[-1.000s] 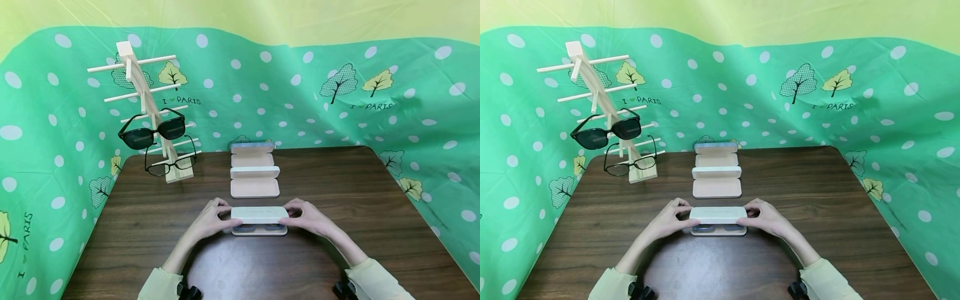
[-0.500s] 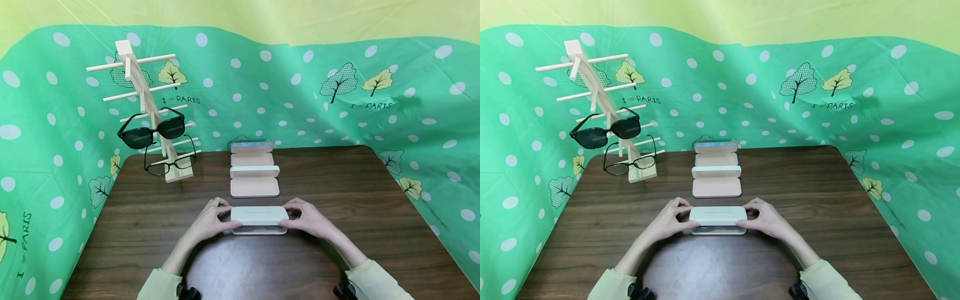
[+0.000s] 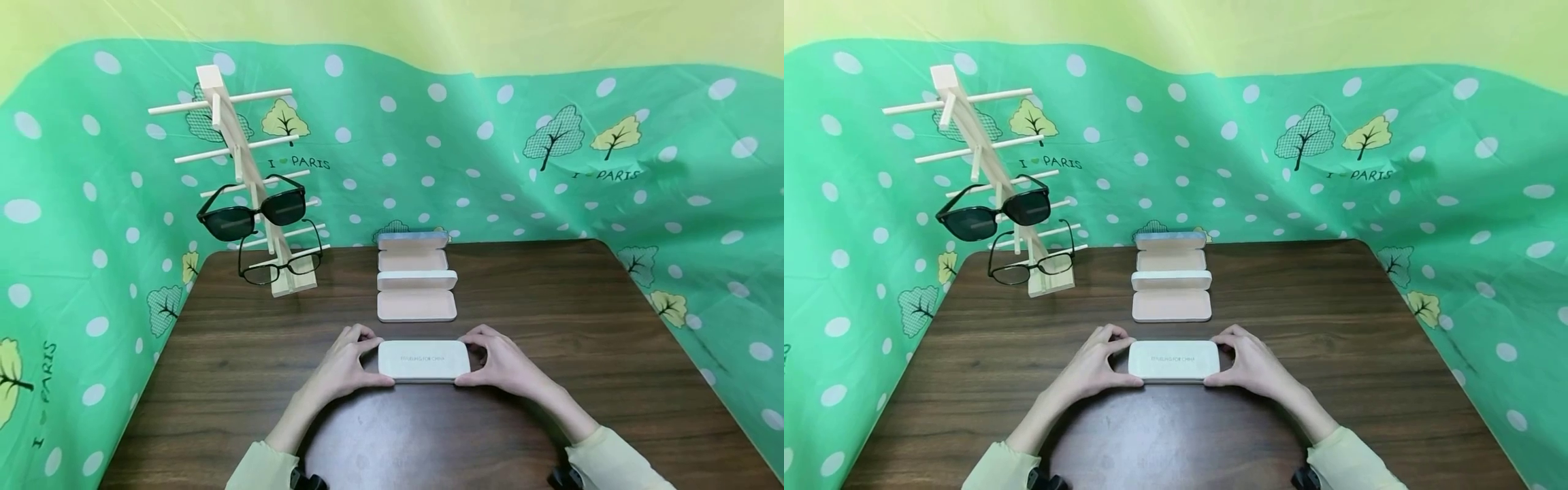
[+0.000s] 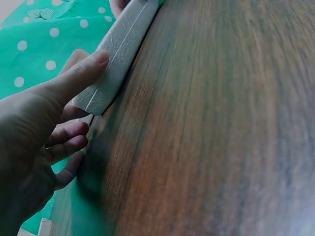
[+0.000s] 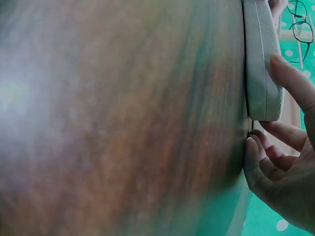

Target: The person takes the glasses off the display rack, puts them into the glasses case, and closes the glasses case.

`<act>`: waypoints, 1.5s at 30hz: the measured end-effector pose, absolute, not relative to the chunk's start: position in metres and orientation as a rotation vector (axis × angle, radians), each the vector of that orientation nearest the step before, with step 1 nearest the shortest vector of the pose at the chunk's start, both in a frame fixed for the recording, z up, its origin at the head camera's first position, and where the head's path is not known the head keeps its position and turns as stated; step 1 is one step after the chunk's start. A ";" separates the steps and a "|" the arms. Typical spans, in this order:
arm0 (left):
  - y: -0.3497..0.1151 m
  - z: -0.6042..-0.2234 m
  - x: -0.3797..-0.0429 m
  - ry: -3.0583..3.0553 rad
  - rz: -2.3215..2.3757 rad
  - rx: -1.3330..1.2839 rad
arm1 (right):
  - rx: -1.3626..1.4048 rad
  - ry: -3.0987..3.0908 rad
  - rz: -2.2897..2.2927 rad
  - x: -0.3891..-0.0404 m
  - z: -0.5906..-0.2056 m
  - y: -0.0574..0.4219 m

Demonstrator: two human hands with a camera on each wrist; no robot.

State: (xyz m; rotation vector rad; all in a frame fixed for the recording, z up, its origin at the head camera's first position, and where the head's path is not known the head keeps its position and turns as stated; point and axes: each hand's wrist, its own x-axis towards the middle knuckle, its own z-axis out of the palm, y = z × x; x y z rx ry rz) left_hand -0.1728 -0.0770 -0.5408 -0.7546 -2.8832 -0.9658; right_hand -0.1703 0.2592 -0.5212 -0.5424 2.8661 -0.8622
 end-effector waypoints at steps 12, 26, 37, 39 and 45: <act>-0.078 -0.540 -0.171 -2.867 -0.985 -0.745 | -0.576 2.885 -0.814 -0.168 -0.515 0.254; -0.076 -0.542 -0.168 -2.863 -0.961 -0.731 | -0.548 2.872 -0.718 -0.168 -0.512 0.249; -0.075 -0.542 -0.168 -2.858 -0.940 -0.746 | -0.596 2.902 -0.631 -0.167 -0.511 0.243; -0.075 -0.542 -0.168 -2.860 -0.947 -0.753 | -0.579 2.903 -0.624 -0.167 -0.511 0.243; -0.075 -0.542 -0.168 -2.861 -0.942 -0.765 | -0.550 2.902 -0.619 -0.166 -0.510 0.242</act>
